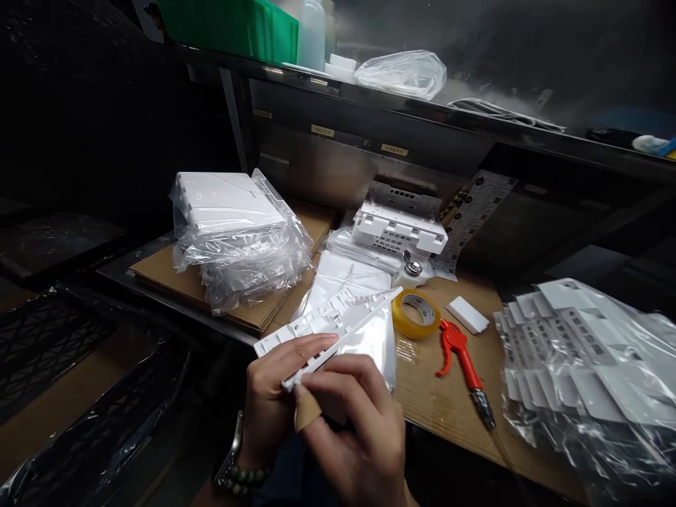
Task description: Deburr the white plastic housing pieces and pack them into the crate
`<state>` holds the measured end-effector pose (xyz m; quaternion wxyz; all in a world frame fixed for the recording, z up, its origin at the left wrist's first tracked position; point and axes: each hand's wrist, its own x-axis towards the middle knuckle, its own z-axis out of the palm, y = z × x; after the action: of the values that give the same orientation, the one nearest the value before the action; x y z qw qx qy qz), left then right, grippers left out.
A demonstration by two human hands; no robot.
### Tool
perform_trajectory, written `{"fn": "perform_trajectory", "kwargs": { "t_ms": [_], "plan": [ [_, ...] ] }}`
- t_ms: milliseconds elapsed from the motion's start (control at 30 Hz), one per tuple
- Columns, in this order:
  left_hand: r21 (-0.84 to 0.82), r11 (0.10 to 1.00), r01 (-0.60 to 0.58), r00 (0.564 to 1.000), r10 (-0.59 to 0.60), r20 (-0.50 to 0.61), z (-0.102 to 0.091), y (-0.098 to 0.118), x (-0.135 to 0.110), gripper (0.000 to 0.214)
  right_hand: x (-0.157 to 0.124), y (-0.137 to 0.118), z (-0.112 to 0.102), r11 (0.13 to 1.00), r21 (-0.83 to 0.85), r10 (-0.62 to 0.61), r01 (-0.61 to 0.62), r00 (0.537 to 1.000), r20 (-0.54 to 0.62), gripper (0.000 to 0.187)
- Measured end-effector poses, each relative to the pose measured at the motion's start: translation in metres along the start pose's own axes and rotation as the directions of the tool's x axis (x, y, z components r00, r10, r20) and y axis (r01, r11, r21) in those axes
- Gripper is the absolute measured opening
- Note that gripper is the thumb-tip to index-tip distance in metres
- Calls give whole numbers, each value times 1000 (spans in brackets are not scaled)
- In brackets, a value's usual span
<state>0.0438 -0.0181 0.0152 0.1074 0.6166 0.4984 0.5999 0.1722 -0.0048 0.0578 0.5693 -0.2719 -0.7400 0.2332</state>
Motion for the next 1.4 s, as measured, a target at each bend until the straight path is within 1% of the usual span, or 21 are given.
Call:
{"fn": "perform_trajectory", "kwargs": {
  "t_ms": [133, 233, 300, 367, 400, 433, 500, 567, 633, 667, 700, 733, 767, 833, 900, 967, 1000, 1067, 1133, 1267, 1400],
  "plan": [
    [-6, 1000, -26, 1000, 26, -9, 2, -2, 0, 39, 14, 26, -19, 982, -160, 98, -106, 994, -54, 11],
    [5, 1000, -4, 1000, 4, -8, 3, -1, -2, 38, 28, 61, -42, 944, -283, 123, -168, 977, -173, 5],
    [-8, 1000, 8, 1000, -8, -4, 2, -1, -2, 36, 35, 79, -60, 903, -358, 126, -237, 943, -307, 10],
    [-21, 1000, 1, 1000, -1, 11, -2, -2, -1, 34, 39, 84, -75, 895, -311, 180, -320, 897, -405, 16],
    [-25, 1000, -15, 999, 16, 37, -6, -4, 1, 34, 39, 81, -81, 909, -224, 247, -350, 889, -387, 18],
    [-31, 999, -41, 996, 44, 79, -9, -7, 4, 34, 38, 75, -84, 921, -106, 329, -375, 895, -301, 19],
    [-55, 994, -90, 974, 100, 205, -17, -13, 10, 35, 32, 60, -86, 885, 108, 454, -453, 891, 19, 18],
    [-57, 991, -123, 939, 135, 316, -21, -19, 16, 33, 23, 46, -83, 818, 183, 487, -545, 826, 283, 16],
    [-25, 996, -88, 953, 91, 288, -20, -21, 21, 26, 14, 40, -79, 792, 212, 498, -573, 807, 318, 13],
    [-52, 999, -3, 978, 14, 208, -16, -21, 22, 28, 10, 40, -77, 801, 237, 495, -549, 831, 254, 11],
    [-171, 977, 124, 988, -105, 115, -12, -19, 23, 44, 5, 41, -76, 820, 265, 481, -507, 862, 163, 9],
    [-362, 894, 264, 964, -262, 55, -7, -16, 24, 68, 1, 43, -74, 844, 283, 457, -455, 887, 62, 8],
    [-558, 741, 374, 909, -411, 64, -2, -13, 25, 90, -4, 45, -72, 872, 289, 421, -395, 907, -29, 7],
    [-795, 328, 510, 782, -561, 270, 6, -5, 29, 107, -14, 49, -68, 912, 277, 341, -302, 934, -107, 10],
    [-804, 14, 594, 654, -591, 473, 9, 3, 37, 95, -26, 53, -65, 928, 267, 282, -259, 958, -49, 12],
    [-767, -219, 604, 492, -655, 574, 7, 10, 47, 72, -37, 54, -66, 925, 251, 283, -286, 958, 47, 13],
    [-759, -301, 577, 414, -693, 590, 6, 12, 52, 64, -40, 54, -67, 916, 240, 308, -322, 947, 93, 13],
    [-760, -371, 534, 309, -750, 584, 4, 15, 59, 58, -43, 52, -73, 909, 185, 346, -373, 924, 162, 14],
    [-773, -390, 501, 286, -768, 573, 4, 18, 61, 57, -39, 47, -76, 939, 71, 322, -337, 932, 169, 17],
    [-810, -369, 457, 369, -750, 549, 11, 27, 56, 56, -21, 24, -62, 986, -128, 127, -108, 981, 148, 21],
    [-796, -387, 466, 438, -680, 587, 15, 35, 51, 55, -13, 6, -33, 995, -95, 0, 24, 971, 240, 21]
  ]
}}
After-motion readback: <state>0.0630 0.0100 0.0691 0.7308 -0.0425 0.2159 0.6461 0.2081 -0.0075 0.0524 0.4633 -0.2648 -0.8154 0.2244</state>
